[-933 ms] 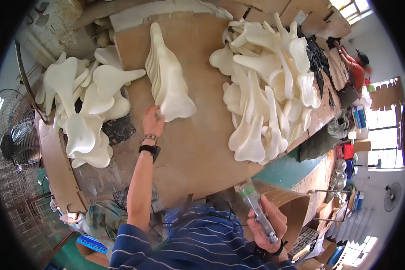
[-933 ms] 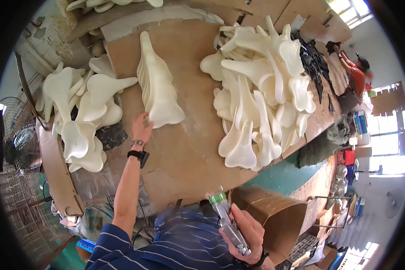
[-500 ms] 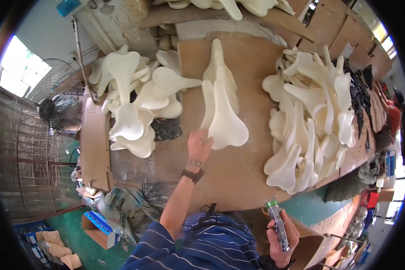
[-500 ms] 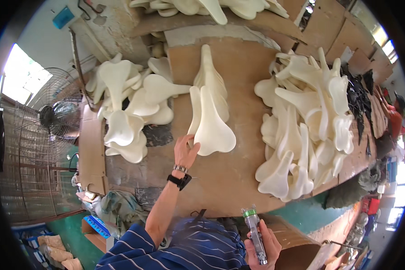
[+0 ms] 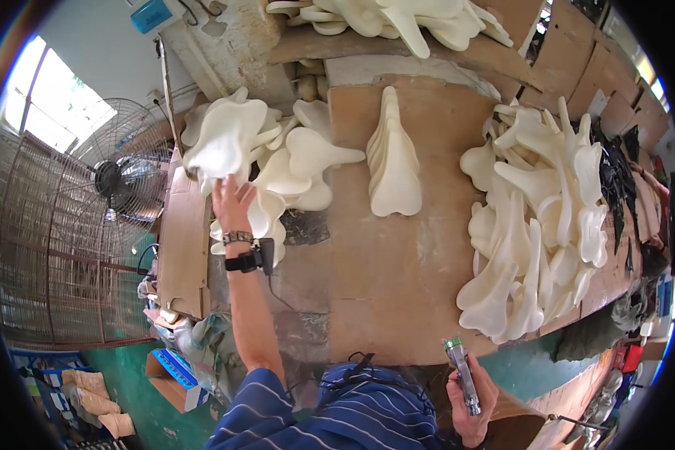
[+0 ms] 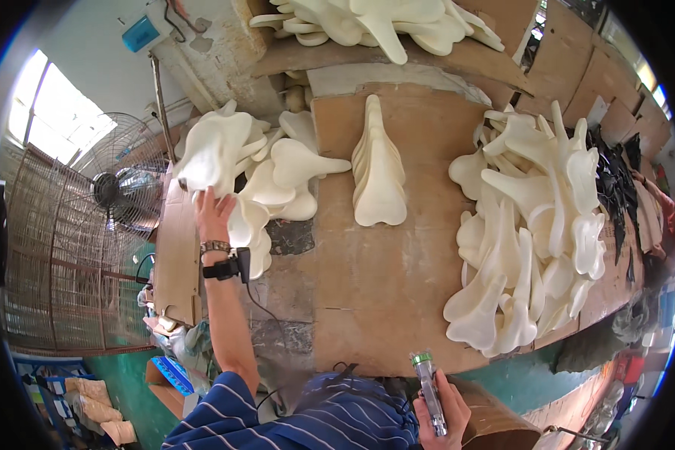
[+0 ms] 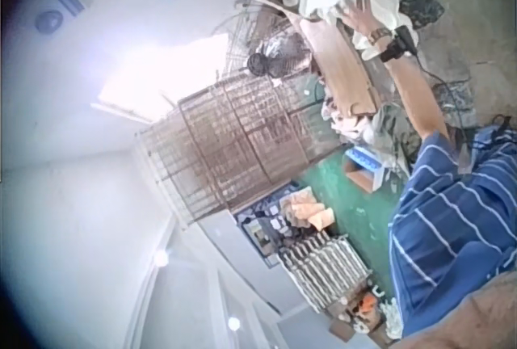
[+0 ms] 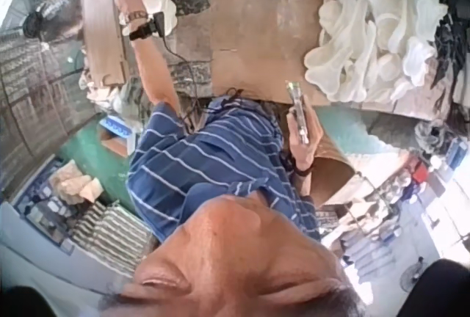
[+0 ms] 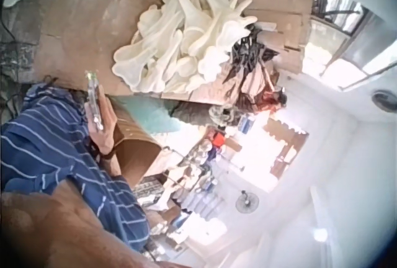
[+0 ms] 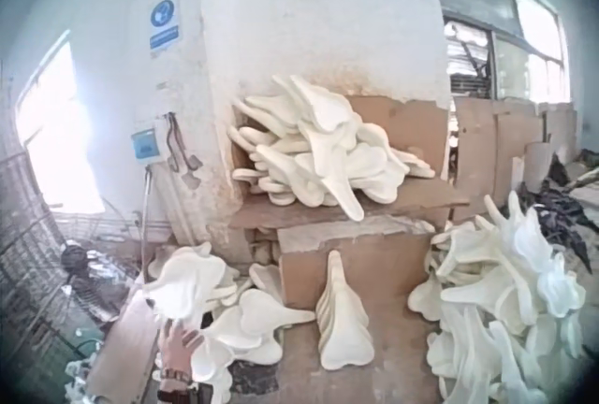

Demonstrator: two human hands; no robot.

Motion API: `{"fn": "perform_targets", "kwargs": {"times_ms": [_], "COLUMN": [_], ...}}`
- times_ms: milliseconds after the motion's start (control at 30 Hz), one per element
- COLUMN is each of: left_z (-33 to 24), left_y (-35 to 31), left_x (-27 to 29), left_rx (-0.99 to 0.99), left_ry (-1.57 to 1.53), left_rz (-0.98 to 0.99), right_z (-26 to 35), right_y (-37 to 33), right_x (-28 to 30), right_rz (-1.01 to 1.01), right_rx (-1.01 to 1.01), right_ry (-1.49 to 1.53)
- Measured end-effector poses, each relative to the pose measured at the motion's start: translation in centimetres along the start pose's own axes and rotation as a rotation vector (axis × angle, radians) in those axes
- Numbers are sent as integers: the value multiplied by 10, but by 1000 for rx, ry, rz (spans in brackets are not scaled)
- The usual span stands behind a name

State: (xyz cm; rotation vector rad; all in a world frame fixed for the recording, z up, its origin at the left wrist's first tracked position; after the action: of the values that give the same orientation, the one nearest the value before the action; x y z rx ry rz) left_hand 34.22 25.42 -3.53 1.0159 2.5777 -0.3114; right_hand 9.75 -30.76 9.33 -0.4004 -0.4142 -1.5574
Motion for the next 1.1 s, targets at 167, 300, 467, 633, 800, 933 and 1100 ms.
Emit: {"fn": "perform_targets", "kwargs": {"times_ms": [167,300,467,633,800,933,1100], "left_z": [28,99,217,276,298,313,313], "left_y": [-29,-106,-155,-128,-94,-83,-85], "left_x": [0,-37,-49,-92,-153,-157,-162], "left_rx": [-13,260,389,146,-115,-111,-99], "left_ry": [123,225,431,848,1037,1081,1137], "left_rz": [128,364,568,497,400,376,376], "right_z": [15,13,16,30,38,32,15], "right_y": [10,14,20,25,22,13,7], "right_x": [1,3,3,15,24,29,26], "right_rz": [6,81,77,-47,-137,-89,86], "right_rx": [3,-10,3,89,134,73,-106], "right_ry": [-30,-78,-122,-144,-151,-153,-160]}}
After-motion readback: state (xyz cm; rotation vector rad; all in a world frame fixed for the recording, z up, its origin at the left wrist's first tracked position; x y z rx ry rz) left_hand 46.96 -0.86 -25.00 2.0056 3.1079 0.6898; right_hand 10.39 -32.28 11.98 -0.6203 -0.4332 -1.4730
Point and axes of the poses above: each hand's wrist, its own y-axis towards the middle knuckle, its own x-axis out of the back of the hand, z = x × y, the point moved 9 cm from there along y, towards the middle knuckle
